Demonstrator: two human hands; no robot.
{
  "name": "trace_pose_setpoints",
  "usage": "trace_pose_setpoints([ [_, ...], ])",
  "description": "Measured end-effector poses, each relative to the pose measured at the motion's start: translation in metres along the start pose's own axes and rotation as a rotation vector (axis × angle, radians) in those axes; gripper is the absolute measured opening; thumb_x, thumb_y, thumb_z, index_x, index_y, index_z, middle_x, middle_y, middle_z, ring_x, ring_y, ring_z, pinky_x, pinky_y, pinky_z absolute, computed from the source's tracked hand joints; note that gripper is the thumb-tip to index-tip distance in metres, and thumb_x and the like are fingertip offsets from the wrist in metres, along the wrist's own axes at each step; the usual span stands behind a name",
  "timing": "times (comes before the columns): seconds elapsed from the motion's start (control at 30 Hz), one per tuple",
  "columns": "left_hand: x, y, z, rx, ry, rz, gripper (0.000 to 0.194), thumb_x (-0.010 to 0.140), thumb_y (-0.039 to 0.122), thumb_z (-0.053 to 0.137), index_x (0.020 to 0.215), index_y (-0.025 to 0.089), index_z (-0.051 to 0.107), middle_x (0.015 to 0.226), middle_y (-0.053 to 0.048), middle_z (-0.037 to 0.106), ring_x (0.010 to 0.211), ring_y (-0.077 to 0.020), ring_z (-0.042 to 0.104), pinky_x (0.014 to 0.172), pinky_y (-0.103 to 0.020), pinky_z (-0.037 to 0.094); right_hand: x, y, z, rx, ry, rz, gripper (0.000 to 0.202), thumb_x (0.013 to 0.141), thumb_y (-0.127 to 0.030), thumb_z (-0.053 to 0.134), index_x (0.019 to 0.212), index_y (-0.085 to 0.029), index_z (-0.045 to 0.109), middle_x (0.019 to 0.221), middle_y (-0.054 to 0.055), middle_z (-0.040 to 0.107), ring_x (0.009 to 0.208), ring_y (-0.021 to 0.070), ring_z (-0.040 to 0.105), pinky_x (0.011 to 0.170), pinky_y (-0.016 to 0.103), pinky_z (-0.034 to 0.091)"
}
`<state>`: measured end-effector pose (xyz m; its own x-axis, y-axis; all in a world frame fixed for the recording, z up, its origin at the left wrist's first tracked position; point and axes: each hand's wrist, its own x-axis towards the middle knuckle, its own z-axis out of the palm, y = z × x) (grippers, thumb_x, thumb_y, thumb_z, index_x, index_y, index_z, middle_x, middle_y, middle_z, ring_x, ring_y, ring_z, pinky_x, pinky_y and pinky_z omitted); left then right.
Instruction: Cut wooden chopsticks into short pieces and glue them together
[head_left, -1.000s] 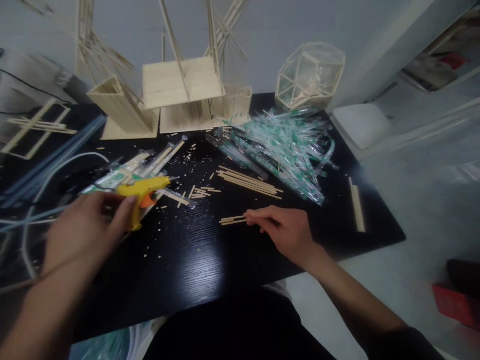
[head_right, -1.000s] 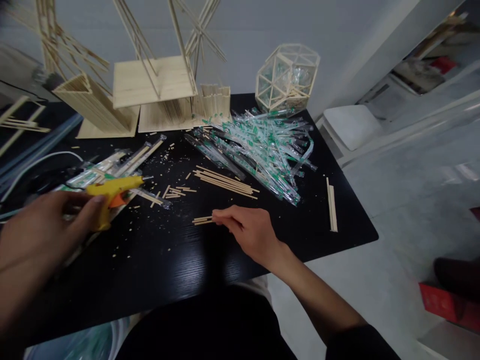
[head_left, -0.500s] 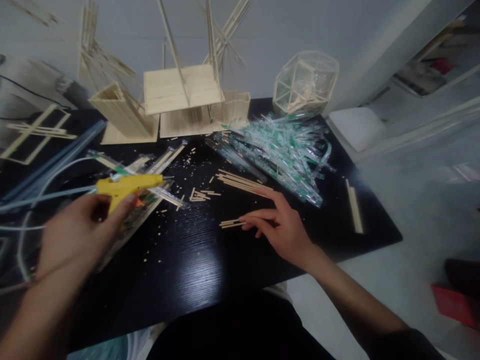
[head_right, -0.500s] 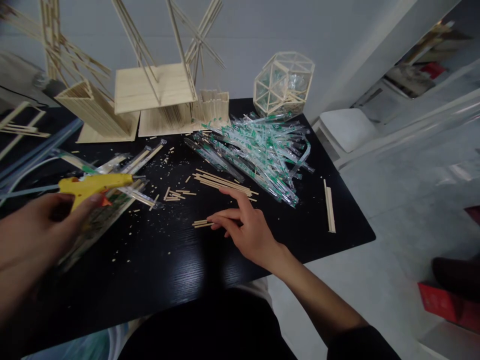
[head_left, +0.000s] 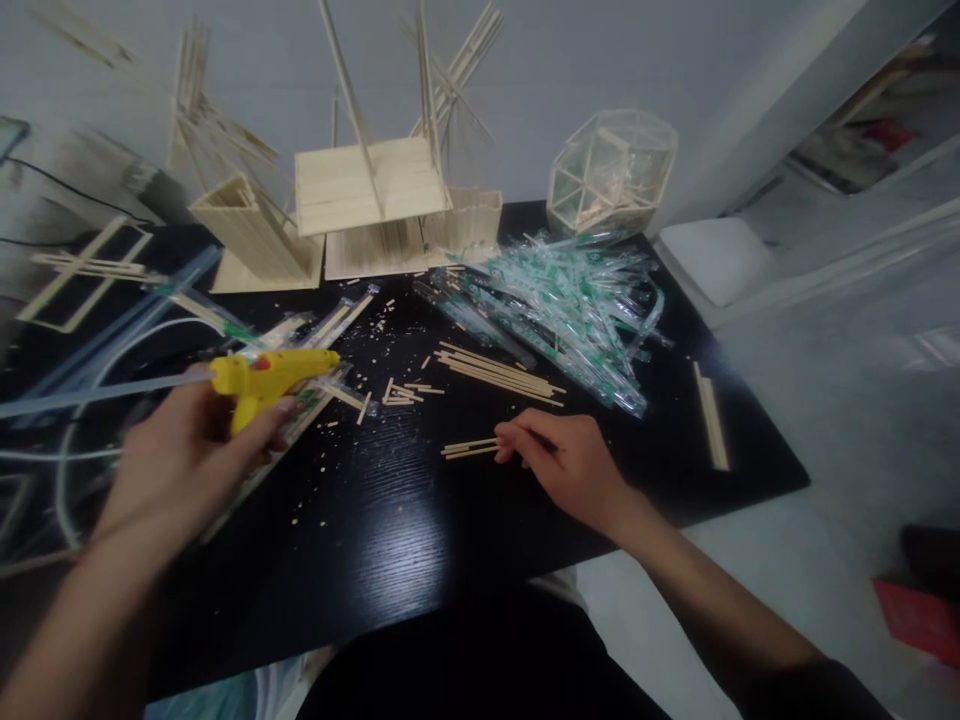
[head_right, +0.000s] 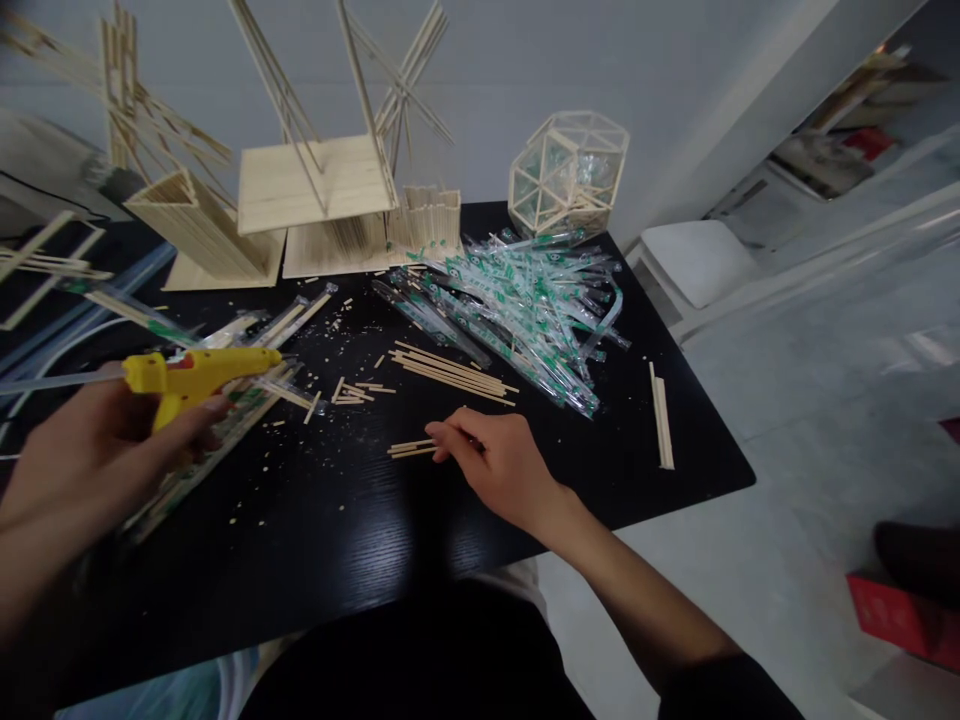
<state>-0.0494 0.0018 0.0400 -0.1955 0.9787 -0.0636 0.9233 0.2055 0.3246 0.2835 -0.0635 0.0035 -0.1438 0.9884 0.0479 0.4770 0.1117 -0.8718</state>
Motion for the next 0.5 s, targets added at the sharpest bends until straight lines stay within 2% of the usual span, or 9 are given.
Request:
trace_pose_setpoints([
  [0.07, -0.002, 0.003, -0.004, 0.085, -0.021, -0.011, 0.041, 0.08, 0.062, 0.059, 0.092, 0.023, 0.057, 0.07, 0.001, 0.062, 0.062, -0.0212, 0.062, 0.059, -0.029, 0.043, 0.0, 0.002, 0.001, 0.029, -0.004, 0.015, 0.029, 0.104, -0.035, 0.054, 0.088, -0.023, 0.075, 0.08, 0.0, 0.079, 0.066, 0.0143, 0.072, 0.065, 0.027, 0.055],
  [0.13, -0.003, 0.004, -0.007, 0.097, -0.038, -0.02, 0.038, 0.08, 0.061, 0.059, 0.09, 0.025, 0.052, 0.066, 0.003, 0.058, 0.06, -0.0201, 0.059, 0.058, -0.029, 0.042, 0.0, 0.005, 0.003, 0.037, 0.011, 0.033, 0.022, 0.101, -0.036, 0.059, 0.092, -0.023, 0.075, 0.082, 0.0, 0.079, 0.069, 0.0155, 0.073, 0.066, 0.028, 0.056],
  [0.2, -0.002, 0.002, -0.006, 0.046, -0.031, -0.029, 0.039, 0.077, 0.059, 0.063, 0.094, 0.025, 0.052, 0.068, 0.003, 0.058, 0.061, -0.0201, 0.059, 0.058, -0.029, 0.043, 0.0, 0.007, 0.005, 0.017, 0.042, 0.04, 0.018, 0.093, -0.039, 0.072, 0.084, -0.024, 0.075, 0.079, 0.0, 0.078, 0.067, 0.0161, 0.072, 0.064, 0.028, 0.055],
  [0.27, 0.0, -0.003, -0.003, -0.044, -0.012, -0.028, 0.043, 0.074, 0.056, 0.066, 0.1, 0.023, 0.057, 0.079, 0.0, 0.063, 0.068, -0.0216, 0.063, 0.063, -0.031, 0.046, -0.001, 0.008, 0.007, 0.002, 0.086, 0.041, 0.024, 0.084, -0.042, 0.082, 0.074, -0.023, 0.071, 0.074, -0.001, 0.077, 0.064, 0.0163, 0.07, 0.061, 0.028, 0.053],
  [0.33, 0.002, -0.009, 0.001, -0.139, -0.058, -0.07, 0.049, 0.072, 0.056, 0.068, 0.105, 0.02, 0.063, 0.088, -0.004, 0.069, 0.075, -0.024, 0.066, 0.068, -0.033, 0.05, 0.0, 0.007, 0.008, -0.007, 0.118, 0.05, 0.029, 0.081, -0.043, 0.084, 0.068, -0.022, 0.068, 0.07, -0.001, 0.075, 0.06, 0.0158, 0.068, 0.058, 0.028, 0.05],
  [0.43, 0.003, -0.018, 0.004, -0.251, -0.075, -0.104, 0.048, 0.074, 0.054, 0.07, 0.106, 0.018, 0.067, 0.095, -0.006, 0.073, 0.078, -0.0233, 0.067, 0.067, -0.032, 0.05, 0.001, 0.005, 0.008, 0.016, 0.1, 0.079, 0.027, 0.088, -0.042, 0.078, 0.072, -0.022, 0.068, 0.068, -0.001, 0.074, 0.057, 0.0144, 0.066, 0.055, 0.027, 0.05],
  [0.5, 0.002, -0.023, 0.003, -0.274, -0.097, -0.136, 0.043, 0.076, 0.055, 0.07, 0.095, 0.016, 0.068, 0.085, -0.004, 0.073, 0.07, -0.0212, 0.064, 0.06, -0.03, 0.047, 0.003, 0.003, 0.007, 0.053, 0.052, 0.069, 0.025, 0.096, -0.038, 0.067, 0.079, -0.021, 0.069, 0.071, 0.0, 0.075, 0.06, 0.0136, 0.068, 0.056, 0.025, 0.051],
])
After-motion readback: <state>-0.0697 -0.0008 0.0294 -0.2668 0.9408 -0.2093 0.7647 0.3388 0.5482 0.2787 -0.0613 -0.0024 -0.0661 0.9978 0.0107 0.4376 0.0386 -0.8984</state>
